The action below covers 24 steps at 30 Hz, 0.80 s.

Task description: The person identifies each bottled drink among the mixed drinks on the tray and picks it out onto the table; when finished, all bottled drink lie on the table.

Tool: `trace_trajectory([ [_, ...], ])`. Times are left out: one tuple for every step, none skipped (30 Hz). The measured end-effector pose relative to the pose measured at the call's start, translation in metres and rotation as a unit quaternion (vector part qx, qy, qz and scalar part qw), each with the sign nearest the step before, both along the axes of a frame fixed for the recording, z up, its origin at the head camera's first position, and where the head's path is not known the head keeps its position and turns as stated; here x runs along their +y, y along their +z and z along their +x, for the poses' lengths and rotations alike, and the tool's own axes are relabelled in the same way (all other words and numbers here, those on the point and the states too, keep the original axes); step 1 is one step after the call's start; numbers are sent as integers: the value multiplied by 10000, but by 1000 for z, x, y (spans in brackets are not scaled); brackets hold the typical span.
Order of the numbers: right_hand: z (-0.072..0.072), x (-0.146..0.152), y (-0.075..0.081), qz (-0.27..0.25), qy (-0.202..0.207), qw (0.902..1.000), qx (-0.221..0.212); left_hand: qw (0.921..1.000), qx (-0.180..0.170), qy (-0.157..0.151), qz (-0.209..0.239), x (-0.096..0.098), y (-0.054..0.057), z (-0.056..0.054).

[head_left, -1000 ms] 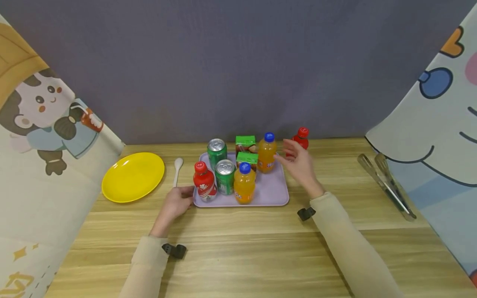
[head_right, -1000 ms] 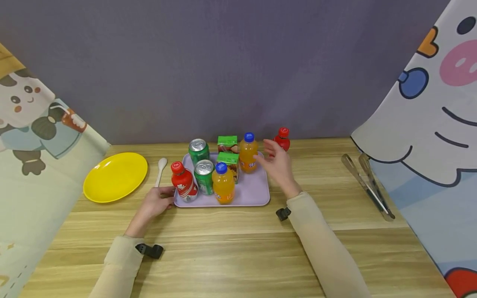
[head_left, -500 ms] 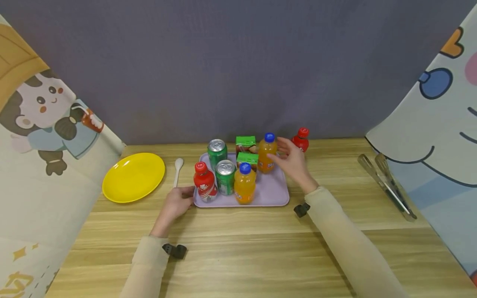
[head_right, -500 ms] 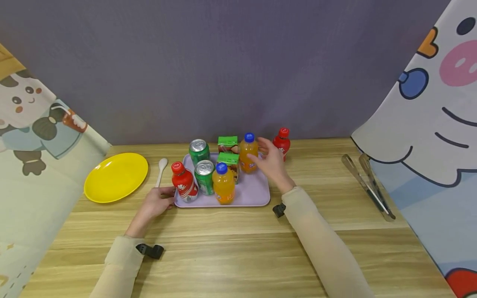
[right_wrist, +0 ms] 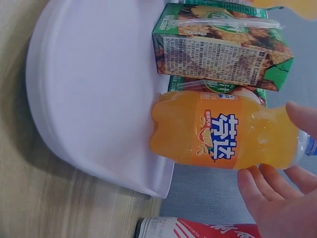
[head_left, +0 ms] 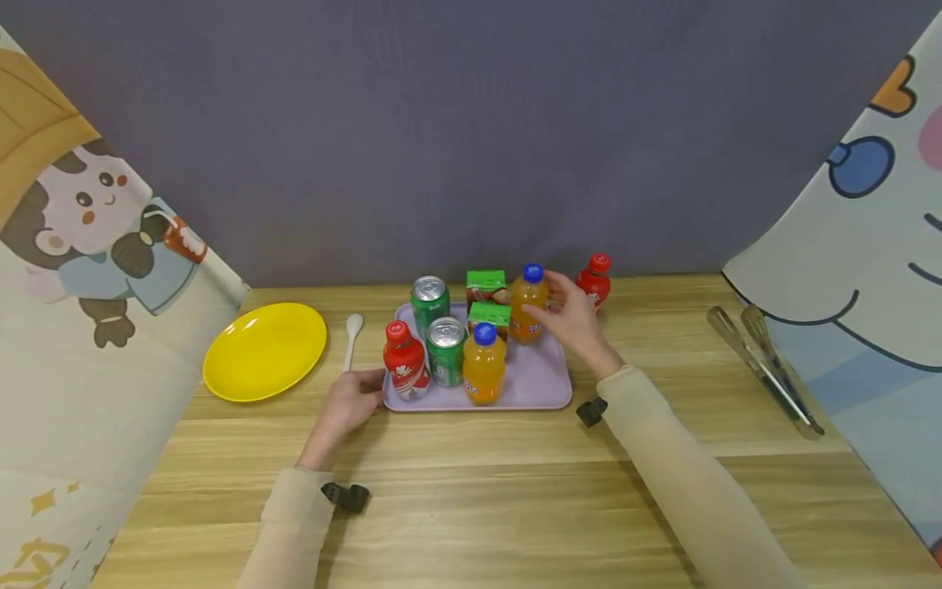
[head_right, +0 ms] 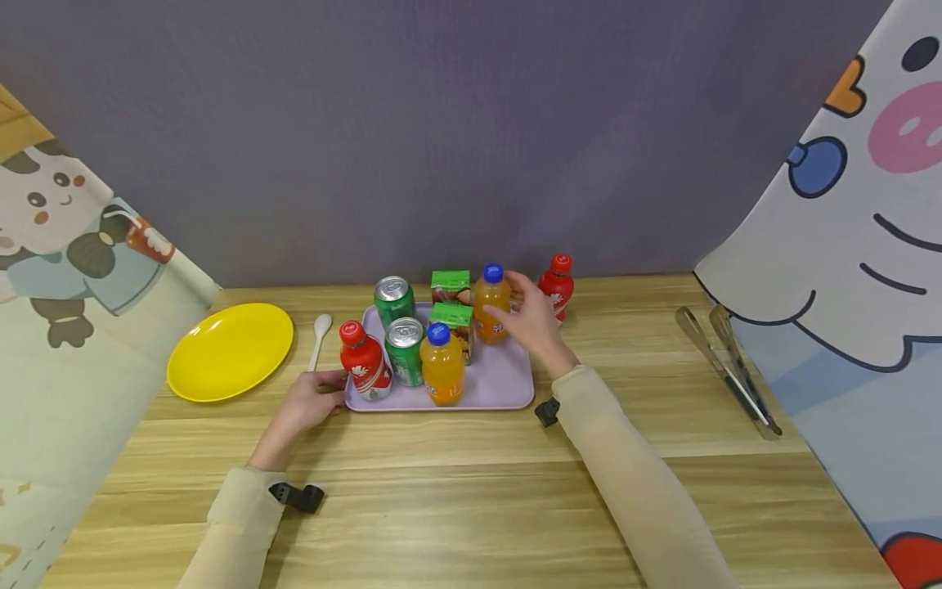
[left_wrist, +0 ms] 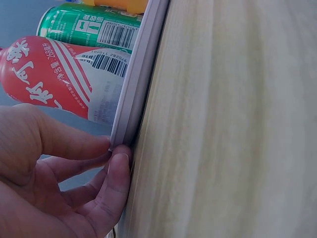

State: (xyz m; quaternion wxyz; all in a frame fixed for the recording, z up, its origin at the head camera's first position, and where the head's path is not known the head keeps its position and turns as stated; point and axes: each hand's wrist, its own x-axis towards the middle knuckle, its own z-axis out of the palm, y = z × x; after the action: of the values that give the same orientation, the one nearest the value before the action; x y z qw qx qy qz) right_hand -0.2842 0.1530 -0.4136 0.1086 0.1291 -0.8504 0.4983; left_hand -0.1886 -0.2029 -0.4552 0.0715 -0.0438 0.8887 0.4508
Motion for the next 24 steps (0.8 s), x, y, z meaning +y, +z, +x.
trace_trajectory([
  [0, 0, 0, 3, 5, 10000, -12, 10000, -15, -5, 9, 0, 0, 0],
  [-1, -1, 0, 11, 11, 10000, -21, 10000, -34, -6, 21, 0, 0, 0],
  [-1, -1, -1, 19, 12, 10000, -22, 10000, -44, -8, 28, 0, 1, 0],
  [-2, -2, -1, 27, 17, 10000, -13, 10000, -50, -5, 20, 0, 1, 0],
  [-2, -2, -1, 43, 21, 10000, 7, 10000, -56, -8, 21, 0, 1, 0],
  [-2, -3, -1, 70, 19, 10000, 23, 10000, -57, -4, 23, 0, 1, 1],
  [-2, -3, -2, 113, 0, 9999, 45, 10000, -53, -1, 10, 0, 1, 1],
  [-3, -3, -2, 139, -9, 9999, 64, 10000, -52, 2, 9, 0, 1, 0],
  [-3, -3, -2, 161, -18, 9998, 88, 10000, -55, 21, 12, 0, 1, 0],
  [-3, -4, -3, 189, -29, 9998, 111, 10000, -58, 27, 17, 0, 1, 0],
  [-3, -4, -3, 208, -44, 9997, 124, 10000, -68, 32, 18, 0, 1, 0],
  [-4, -4, -4, 225, -58, 9996, 140, 10000, -63, 20, 7, 0, 1, 0],
  [-4, -4, -4, 240, -73, 9996, 153, 10000, -64, 15, 10, 0, 1, 0],
  [-4, -4, -5, 248, -83, 9995, 160, 10000, -66, 10, 14, 0, 1, 0],
  [-5, -4, -5, 263, -96, 9995, 170, 10000, -65, 10, 21, 0, 0, 0],
  [-5, -5, -6, 275, -109, 9994, 179, 10000, -57, -9, 28, 0, 0, 0],
  [-6, -5, -7, 278, -113, 9994, 184, 10000, -51, -21, 28, 0, 0, 0],
  [-6, -5, -7, 288, -112, 9993, 194, 10000, -36, -31, 33, 0, 0, 0],
  [-6, -5, -7, 297, -113, 9993, 202, 10000, -34, -23, 48, 0, 0, -1],
  [-7, -5, -8, 294, -109, 9993, 209, 10000, -37, -15, 55, 0, 0, -1],
  [-7, -5, -8, 295, -108, 9993, 219, 10000, -35, -21, 58, 0, 0, -1],
  [-7, -5, -8, 291, -106, 9993, 225, 10000, -38, -25, 52, 0, -1, -1],
  [-7, -5, -8, 287, -104, 9993, 229, 10000, -37, -25, 41, 0, -1, -1],
  [-7, -5, -8, 281, -103, 9993, 230, 10000, -40, -10, 38, -1, -1, -1],
])
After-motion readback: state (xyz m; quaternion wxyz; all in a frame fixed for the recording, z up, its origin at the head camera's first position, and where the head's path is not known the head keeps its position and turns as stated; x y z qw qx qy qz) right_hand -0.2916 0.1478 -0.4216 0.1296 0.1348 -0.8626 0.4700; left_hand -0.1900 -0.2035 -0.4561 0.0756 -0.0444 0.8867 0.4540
